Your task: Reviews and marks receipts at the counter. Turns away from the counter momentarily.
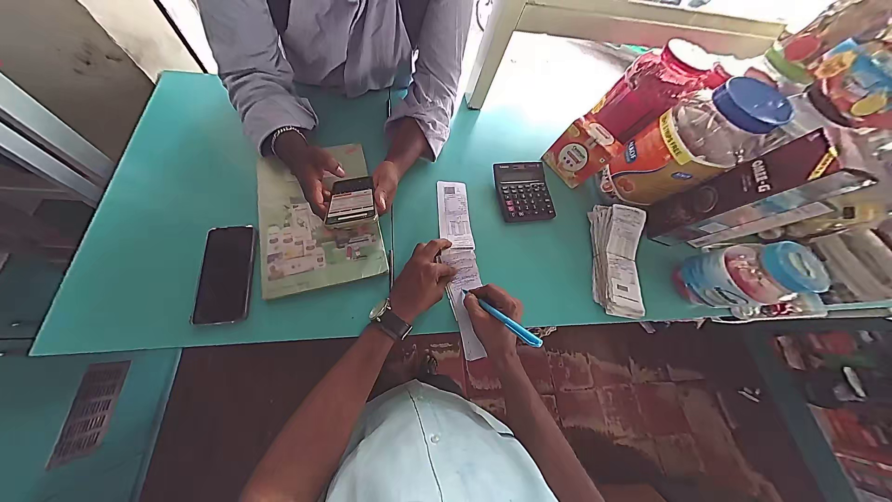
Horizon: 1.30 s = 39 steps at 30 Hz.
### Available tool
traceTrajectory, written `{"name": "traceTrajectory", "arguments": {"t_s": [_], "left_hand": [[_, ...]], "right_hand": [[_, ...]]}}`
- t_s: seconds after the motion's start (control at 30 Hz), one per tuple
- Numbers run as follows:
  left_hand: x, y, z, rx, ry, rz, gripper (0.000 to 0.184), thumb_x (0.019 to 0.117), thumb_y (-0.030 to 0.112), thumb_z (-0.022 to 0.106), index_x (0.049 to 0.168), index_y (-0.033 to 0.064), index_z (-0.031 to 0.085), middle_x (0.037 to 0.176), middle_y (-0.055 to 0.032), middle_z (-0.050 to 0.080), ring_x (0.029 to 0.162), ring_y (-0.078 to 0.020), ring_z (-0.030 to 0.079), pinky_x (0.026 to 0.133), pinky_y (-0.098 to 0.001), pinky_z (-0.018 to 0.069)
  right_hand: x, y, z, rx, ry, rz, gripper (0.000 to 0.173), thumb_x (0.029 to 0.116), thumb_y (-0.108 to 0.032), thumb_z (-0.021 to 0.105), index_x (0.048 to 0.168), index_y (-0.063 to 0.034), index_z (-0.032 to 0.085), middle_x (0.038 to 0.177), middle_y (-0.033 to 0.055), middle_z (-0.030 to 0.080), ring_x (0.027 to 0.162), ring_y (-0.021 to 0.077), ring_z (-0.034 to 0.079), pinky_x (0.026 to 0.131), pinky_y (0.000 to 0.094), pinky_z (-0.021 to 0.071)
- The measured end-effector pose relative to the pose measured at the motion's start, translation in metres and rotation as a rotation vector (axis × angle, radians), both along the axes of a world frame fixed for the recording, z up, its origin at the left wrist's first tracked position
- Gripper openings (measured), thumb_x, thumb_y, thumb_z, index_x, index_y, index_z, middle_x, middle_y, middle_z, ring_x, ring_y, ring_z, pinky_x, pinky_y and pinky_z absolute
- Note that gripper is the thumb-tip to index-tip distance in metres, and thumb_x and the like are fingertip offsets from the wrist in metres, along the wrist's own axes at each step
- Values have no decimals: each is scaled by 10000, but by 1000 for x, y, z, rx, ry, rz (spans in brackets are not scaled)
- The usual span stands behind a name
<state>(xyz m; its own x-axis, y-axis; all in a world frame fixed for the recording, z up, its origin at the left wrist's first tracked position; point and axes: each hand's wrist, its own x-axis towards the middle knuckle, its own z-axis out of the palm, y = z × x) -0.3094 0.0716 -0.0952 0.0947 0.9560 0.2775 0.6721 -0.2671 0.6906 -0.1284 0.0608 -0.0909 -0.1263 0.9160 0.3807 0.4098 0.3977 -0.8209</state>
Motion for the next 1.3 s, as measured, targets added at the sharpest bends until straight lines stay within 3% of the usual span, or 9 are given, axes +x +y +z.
{"name": "traceTrajectory", "arguments": {"t_s": [0.17, 0.43, 0.83, 1.0, 1.1, 1.3], "left_hand": [[1, -1, 0, -6, -1, -2, 175, 973, 201, 670, 988, 122, 826, 1421, -145, 586, 1249, -306, 556, 1064, -429, 458], [1, -1, 0, 12, -14, -4, 181, 974, 211, 670, 984, 118, 825, 1406, -157, 596, 1222, -304, 573, 1049, -420, 465], [0, -2, -2, 32, -8, 5, 165, 965, 199, 682, 983, 122, 827, 1402, -156, 599, 1216, -309, 580, 1048, -439, 473], [0, -1, 1, 4, -30, 5, 153, 949, 167, 689, 973, 104, 826, 1422, -159, 589, 1242, -315, 574, 1072, -443, 461], [-1, -1, -1, 6, -31, -7, 151, 949, 164, 688, 974, 107, 825, 1428, -159, 581, 1259, -315, 559, 1080, -448, 453], [-1, -1, -1, 28, -24, -5, 146, 947, 168, 695, 972, 111, 827, 1412, -161, 592, 1232, -316, 569, 1059, -453, 459]], "right_hand": [[1, -3, -1, 19, -23, -23, 83, 789, -73, 681, 727, -24, 710, 660, 16, 649, 585, 11, 579, 545, 174, 467], [11, 1, -3, -23, -28, 20, 108, 845, -98, 680, 791, -30, 745, 697, 16, 685, 608, 8, 609, 566, 181, 501], [8, 2, -5, 6, -17, -23, 97, 815, -85, 675, 748, -33, 721, 663, 6, 660, 584, 7, 584, 546, 181, 470], [15, -2, -4, -24, 230, 49, 76, 844, -21, 656, 780, -7, 694, 677, -6, 667, 557, 7, 596, 507, 178, 505], [12, -9, -1, 22, 134, 116, 88, 836, -46, 661, 791, 5, 718, 719, 25, 690, 619, 10, 618, 572, 170, 519], [4, -9, -6, 23, 68, 56, 85, 828, -65, 679, 786, -9, 729, 701, 26, 685, 603, 8, 608, 563, 167, 503]]}}
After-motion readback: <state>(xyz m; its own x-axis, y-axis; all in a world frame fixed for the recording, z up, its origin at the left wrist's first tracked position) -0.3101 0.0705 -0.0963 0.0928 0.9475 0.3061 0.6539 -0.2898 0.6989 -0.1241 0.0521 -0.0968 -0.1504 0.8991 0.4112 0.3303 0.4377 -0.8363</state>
